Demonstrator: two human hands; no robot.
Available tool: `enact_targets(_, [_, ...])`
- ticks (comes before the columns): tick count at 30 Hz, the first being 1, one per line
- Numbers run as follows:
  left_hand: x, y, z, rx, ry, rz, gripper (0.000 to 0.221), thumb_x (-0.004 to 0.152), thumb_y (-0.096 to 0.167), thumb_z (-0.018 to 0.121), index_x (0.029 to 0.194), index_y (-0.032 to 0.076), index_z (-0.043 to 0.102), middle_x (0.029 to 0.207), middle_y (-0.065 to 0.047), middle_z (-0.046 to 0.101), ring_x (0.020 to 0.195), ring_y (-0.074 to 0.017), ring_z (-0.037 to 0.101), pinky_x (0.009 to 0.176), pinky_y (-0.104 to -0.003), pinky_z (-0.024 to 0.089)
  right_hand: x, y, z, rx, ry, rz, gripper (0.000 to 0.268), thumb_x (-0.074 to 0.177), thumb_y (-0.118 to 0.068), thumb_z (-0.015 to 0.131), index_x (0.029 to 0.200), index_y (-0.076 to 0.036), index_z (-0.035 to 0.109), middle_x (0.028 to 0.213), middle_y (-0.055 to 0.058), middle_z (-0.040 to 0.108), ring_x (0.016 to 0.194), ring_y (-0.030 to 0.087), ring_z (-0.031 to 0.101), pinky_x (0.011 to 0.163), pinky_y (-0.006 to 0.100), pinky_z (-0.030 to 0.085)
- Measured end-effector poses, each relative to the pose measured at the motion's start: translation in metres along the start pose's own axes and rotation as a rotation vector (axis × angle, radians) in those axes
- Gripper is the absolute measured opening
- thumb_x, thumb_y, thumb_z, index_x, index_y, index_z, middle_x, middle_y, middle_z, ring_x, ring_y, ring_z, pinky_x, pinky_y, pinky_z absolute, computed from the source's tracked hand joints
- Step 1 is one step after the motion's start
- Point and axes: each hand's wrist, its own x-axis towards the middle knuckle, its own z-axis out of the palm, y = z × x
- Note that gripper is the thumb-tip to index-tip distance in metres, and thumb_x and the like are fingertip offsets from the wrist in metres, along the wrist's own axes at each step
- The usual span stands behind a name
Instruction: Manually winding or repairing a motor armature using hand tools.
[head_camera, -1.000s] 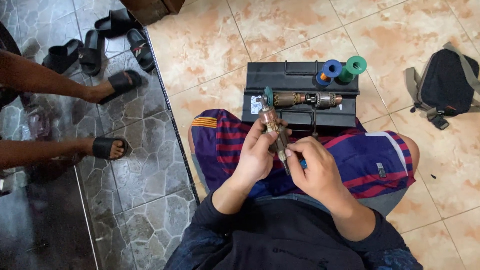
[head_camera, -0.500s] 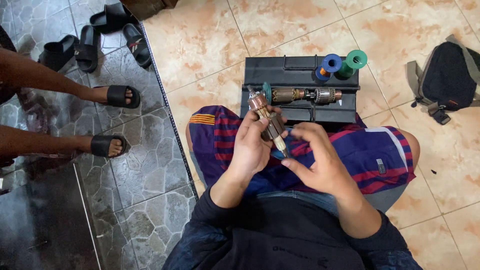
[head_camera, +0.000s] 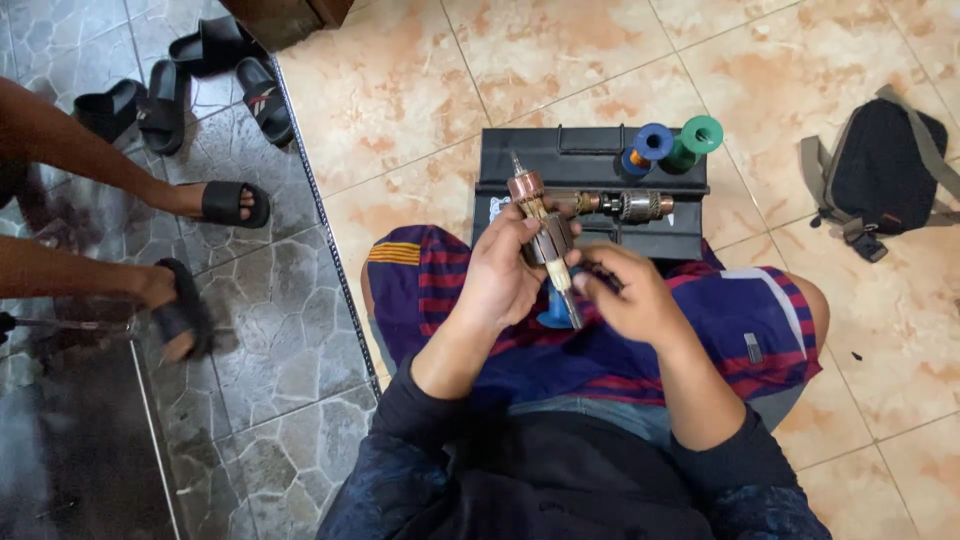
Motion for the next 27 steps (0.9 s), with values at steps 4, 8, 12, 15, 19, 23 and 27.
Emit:
enact_targets(4, [0.036, 0.003, -0.003, 0.007, -0.023, 0.031, 0.027, 0.098, 0.012, 0.050, 0.122, -0.001, 0.050, 0.114, -0.019, 0.062, 0.102, -0.0326, 0.067, 0.078, -0.046, 0.065, 0.024, 0.028, -0.009, 0.059, -0.001, -0.004, 0.014, 0.093, -0.004, 0.074, 0.107, -0.004, 0.076, 0.106, 0.013, 0.076, 0.094, 0.023, 0.071, 0.080, 0.041, 0.054])
enact_targets(8, [0.076, 0.000, -0.004, 0.043, -0.011, 0.016, 0.026, 0.102, 0.014, 0.046, 0.123, -0.001, 0.050, 0.118, -0.021, 0.062, 0.103, -0.0337, 0.069, 0.075, -0.041, 0.065, 0.036, 0.088, -0.012, 0.359, -0.063, -0.012, 0.006, 0.091, -0.005, 0.065, 0.091, 0.000, 0.063, 0.094, 0.014, 0.065, 0.085, 0.022, 0.061, 0.073, 0.039, 0.049])
enact_targets(12, [0.102, -0.007, -0.026, 0.091, 0.028, 0.011, 0.025, 0.100, 0.014, 0.048, 0.120, 0.000, 0.053, 0.113, -0.021, 0.065, 0.096, -0.0323, 0.071, 0.065, -0.036, 0.063, 0.054, 0.076, -0.016, 0.537, -0.039, -0.056, 0.013, 0.092, -0.011, 0.060, 0.085, -0.003, 0.052, 0.094, 0.019, 0.069, 0.087, 0.024, 0.062, 0.074, 0.034, 0.045])
enact_targets(15, [0.108, -0.013, -0.044, 0.105, 0.038, -0.008, 0.025, 0.099, 0.012, 0.049, 0.120, 0.000, 0.053, 0.115, -0.023, 0.064, 0.098, -0.0337, 0.071, 0.066, -0.037, 0.062, 0.041, 0.108, -0.022, 0.508, 0.001, -0.012, 0.020, 0.089, -0.019, 0.064, 0.088, -0.004, 0.051, 0.121, 0.026, 0.069, 0.116, 0.030, 0.063, 0.093, 0.041, 0.046])
enact_targets(19, [0.104, -0.014, -0.055, 0.053, -0.050, -0.027, 0.025, 0.099, 0.011, 0.044, 0.122, 0.000, 0.048, 0.117, -0.020, 0.059, 0.100, -0.0296, 0.067, 0.067, -0.034, 0.057, 0.028, 0.129, -0.024, 0.471, 0.012, 0.110, 0.025, 0.081, -0.013, 0.071, 0.091, -0.005, 0.049, 0.130, 0.026, 0.066, 0.123, 0.029, 0.061, 0.092, 0.034, 0.052])
enact_targets(23, [0.107, -0.017, -0.067, 0.015, -0.082, -0.088, 0.028, 0.096, 0.011, 0.045, 0.121, -0.001, 0.048, 0.112, -0.021, 0.059, 0.094, -0.0296, 0.067, 0.060, -0.033, 0.053, 0.033, 0.119, -0.022, 0.540, 0.055, 0.025, 0.040, 0.081, -0.006, 0.080, 0.100, -0.004, 0.044, 0.116, 0.023, 0.060, 0.116, 0.030, 0.060, 0.091, 0.035, 0.050])
enact_targets(27, [0.105, -0.014, -0.063, 0.005, -0.109, -0.088, 0.029, 0.093, 0.008, 0.045, 0.120, -0.002, 0.046, 0.112, -0.023, 0.058, 0.093, -0.0311, 0.067, 0.060, -0.034, 0.053, 0.040, 0.109, -0.023, 0.480, 0.122, 0.137, 0.075, 0.076, 0.000, 0.091, 0.135, 0.000, 0.044, 0.110, 0.013, 0.066, 0.108, 0.017, 0.065, 0.089, 0.029, 0.056])
